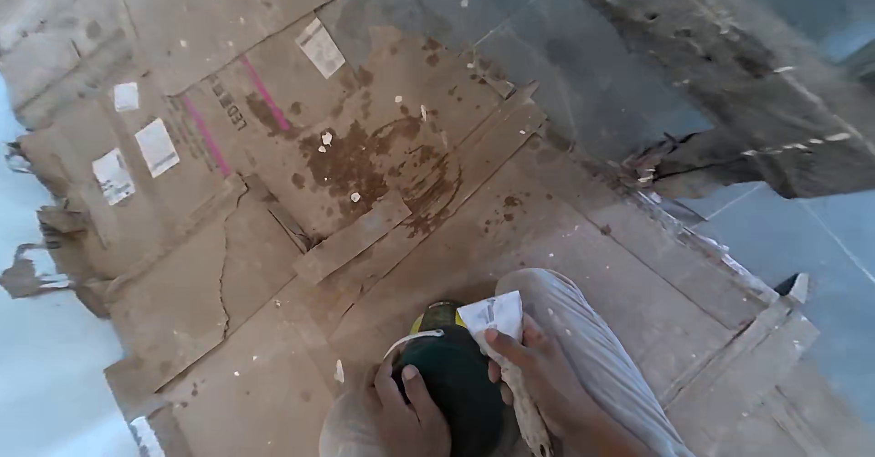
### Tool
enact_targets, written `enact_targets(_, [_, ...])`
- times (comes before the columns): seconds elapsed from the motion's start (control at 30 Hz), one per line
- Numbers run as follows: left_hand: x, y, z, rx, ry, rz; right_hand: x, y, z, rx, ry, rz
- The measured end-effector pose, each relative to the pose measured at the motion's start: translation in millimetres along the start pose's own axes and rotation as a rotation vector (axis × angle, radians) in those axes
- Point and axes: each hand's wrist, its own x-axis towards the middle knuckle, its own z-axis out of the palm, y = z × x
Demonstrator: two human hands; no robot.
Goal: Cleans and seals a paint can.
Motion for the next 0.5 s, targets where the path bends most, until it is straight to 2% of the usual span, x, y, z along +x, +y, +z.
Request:
enact_targets(0.3, [29, -5, -9, -0.023, -0.116, -0.079, 12, -12, 13, -0.034, -0.157, 0.240])
enact_targets(0.4, [51, -26, -21, -0.092, -0.141, -0.099, 14, -2, 19, -0.060, -0.222, 0.237])
enact_targets(0.5, [78, -69, -34, -0.295, -0.207, -0.167, 12, 5, 20, -0.131, -0.213, 0.218])
